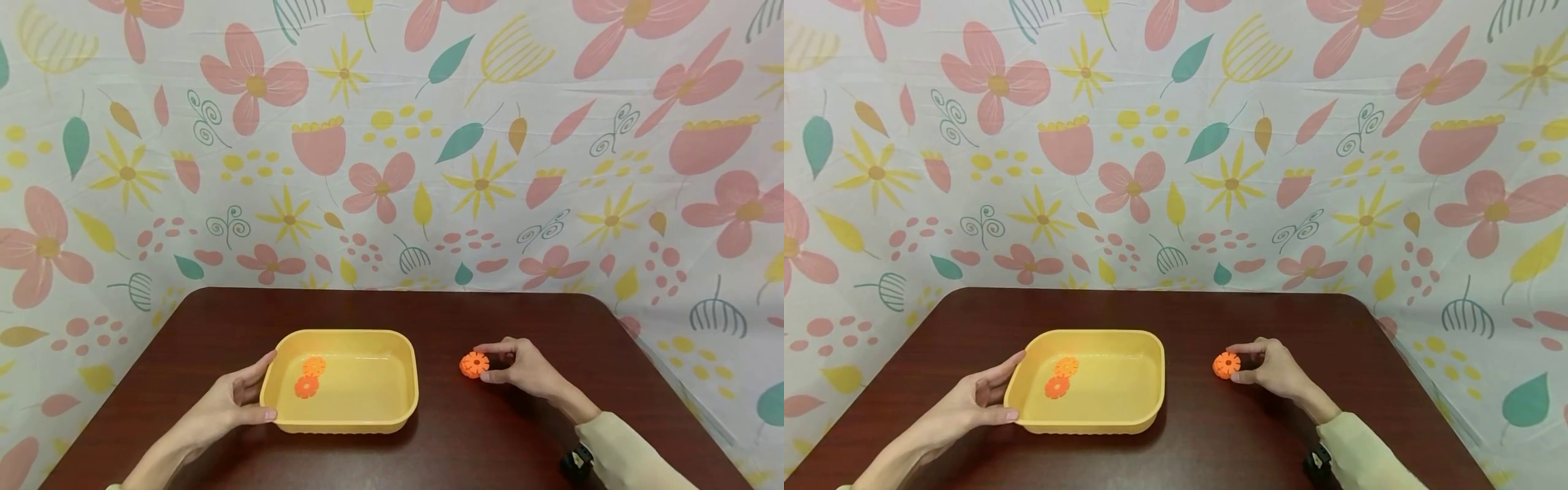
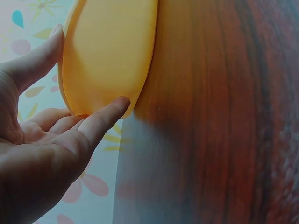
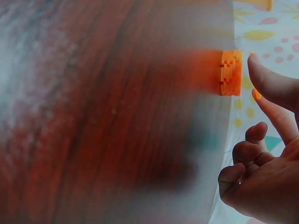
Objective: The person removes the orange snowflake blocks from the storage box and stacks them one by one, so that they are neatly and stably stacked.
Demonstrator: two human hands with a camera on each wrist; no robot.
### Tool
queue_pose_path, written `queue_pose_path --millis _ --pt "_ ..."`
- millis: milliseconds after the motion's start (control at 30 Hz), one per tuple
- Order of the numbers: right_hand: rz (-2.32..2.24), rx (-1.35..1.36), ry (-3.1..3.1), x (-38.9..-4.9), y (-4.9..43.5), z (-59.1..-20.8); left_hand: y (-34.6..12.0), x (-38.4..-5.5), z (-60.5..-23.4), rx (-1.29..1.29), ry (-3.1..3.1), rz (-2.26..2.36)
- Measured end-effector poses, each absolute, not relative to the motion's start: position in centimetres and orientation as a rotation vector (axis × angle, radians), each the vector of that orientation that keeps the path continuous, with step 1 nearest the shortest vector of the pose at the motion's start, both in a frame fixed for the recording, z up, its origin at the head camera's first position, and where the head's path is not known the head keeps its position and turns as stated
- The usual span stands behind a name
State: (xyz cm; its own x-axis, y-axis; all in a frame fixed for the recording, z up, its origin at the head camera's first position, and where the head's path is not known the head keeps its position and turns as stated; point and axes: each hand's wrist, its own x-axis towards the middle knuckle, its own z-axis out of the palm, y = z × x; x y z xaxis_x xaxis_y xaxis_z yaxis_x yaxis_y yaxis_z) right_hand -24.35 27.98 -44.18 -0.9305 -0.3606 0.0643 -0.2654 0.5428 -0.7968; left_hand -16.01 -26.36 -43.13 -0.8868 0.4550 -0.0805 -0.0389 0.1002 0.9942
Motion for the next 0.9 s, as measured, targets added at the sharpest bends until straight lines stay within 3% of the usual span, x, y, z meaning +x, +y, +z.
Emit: queue_pose_path --millis 900 --pt "-1.296 -0.563 2.686 -24.53 27.55 -44.25 -26.43 -16.14 -43.38 0.442 2.008 1.857"
